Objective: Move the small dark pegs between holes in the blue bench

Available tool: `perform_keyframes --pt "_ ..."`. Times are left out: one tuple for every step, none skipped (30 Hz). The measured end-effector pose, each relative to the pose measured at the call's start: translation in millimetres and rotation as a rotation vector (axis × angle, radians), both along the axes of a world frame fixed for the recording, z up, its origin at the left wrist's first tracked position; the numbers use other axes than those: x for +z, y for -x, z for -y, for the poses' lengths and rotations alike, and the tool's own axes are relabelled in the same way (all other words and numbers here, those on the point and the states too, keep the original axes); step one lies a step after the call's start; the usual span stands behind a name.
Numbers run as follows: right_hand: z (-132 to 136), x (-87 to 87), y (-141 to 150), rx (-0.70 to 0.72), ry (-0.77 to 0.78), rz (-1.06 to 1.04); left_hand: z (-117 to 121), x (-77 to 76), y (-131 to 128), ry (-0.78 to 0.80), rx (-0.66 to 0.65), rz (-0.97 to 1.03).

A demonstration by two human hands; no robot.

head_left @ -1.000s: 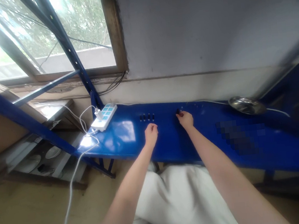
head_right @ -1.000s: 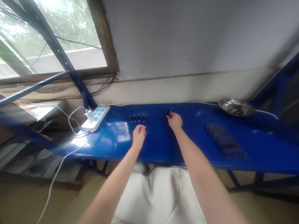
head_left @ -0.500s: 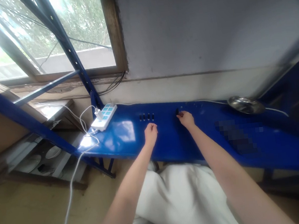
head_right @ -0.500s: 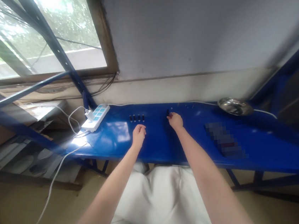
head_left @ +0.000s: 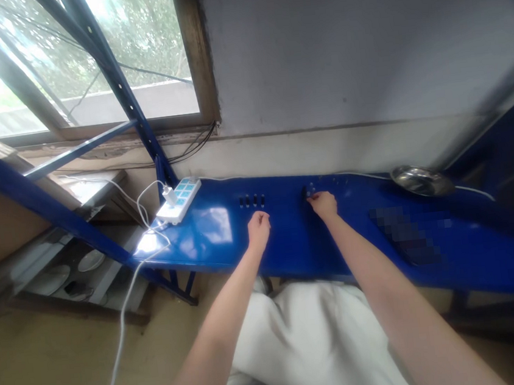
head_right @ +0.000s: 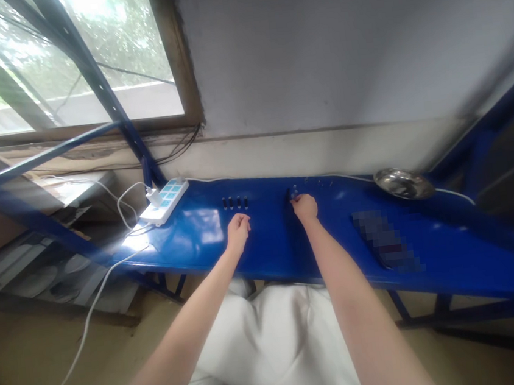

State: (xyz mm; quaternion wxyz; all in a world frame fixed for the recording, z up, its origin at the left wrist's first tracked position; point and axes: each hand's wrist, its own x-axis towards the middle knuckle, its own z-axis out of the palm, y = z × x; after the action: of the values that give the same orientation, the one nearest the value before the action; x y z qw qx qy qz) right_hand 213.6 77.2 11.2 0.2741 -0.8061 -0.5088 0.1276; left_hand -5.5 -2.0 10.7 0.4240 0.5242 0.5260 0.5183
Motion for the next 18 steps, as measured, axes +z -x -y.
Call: perform_keyframes --pt "0 0.3 0 -0.006 0.011 -0.006 0 -0.4 0 -0.003 0.000 0.000" --pt "-1 0.4 0 -0.010 0.020 -0.010 0 -0.8 0 -0.005 -0.001 0.000" --pt "-2 0.2 0 -0.011 0.024 -0.012 0 -1.1 0 -0.006 -0.003 0.002" --pt "-3 -0.1 -1 -0.009 0.023 -0.012 0 -1.3 0 -0.006 -0.004 0.005" --pt "-4 -0.3 -1 -0.007 0.023 -0.009 0 -1.5 0 -0.006 -0.005 0.007" --pt "-5 -0.2 -2 0.002 0.024 -0.005 0 -1.5 0 -0.004 -0.006 0.008" --pt "-6 0.4 -4 0.018 0.029 -0.001 0 -1.5 0 -0.003 -0.006 0.009" --pt "-7 1.7 -6 0.039 0.039 0.002 0 -1.5 0 -0.003 -0.003 0.010" --pt "-8 3.8 -8 0.063 0.055 0.001 -1 -1.5 0 -0.001 0.000 0.011" --pt "-8 6.8 -10 0.084 0.075 -0.003 -1 -1.5 0 0.000 0.004 0.014" --pt "-7 10.3 -11 0.099 0.094 -0.004 -1 -1.6 0 0.000 0.008 0.017" --pt "-5 14.3 -12 0.106 0.108 0.000 -2 -1.7 -1 -0.001 0.014 0.020" --pt "-2 18.4 -12 0.103 0.119 0.011 -2 -1.8 -1 -0.004 0.019 0.023" --pt "2 22.2 -10 0.100 0.124 0.028 -2 -1.8 -1 -0.008 0.022 0.025" --pt "6 25.2 -7 0.100 0.127 0.049 -2 -1.7 -1 -0.012 0.026 0.029" --pt "11 27.3 -1 0.111 0.126 0.068 -2 -1.5 -2 -0.014 0.030 0.034" --pt "17 28.2 6 0.134 0.116 0.084 -2 -1.2 -2 -0.013 0.033 0.041" --pt "22 27.9 16 0.179 0.095 0.089 -2 -0.6 -2 -0.003 0.041 0.052"
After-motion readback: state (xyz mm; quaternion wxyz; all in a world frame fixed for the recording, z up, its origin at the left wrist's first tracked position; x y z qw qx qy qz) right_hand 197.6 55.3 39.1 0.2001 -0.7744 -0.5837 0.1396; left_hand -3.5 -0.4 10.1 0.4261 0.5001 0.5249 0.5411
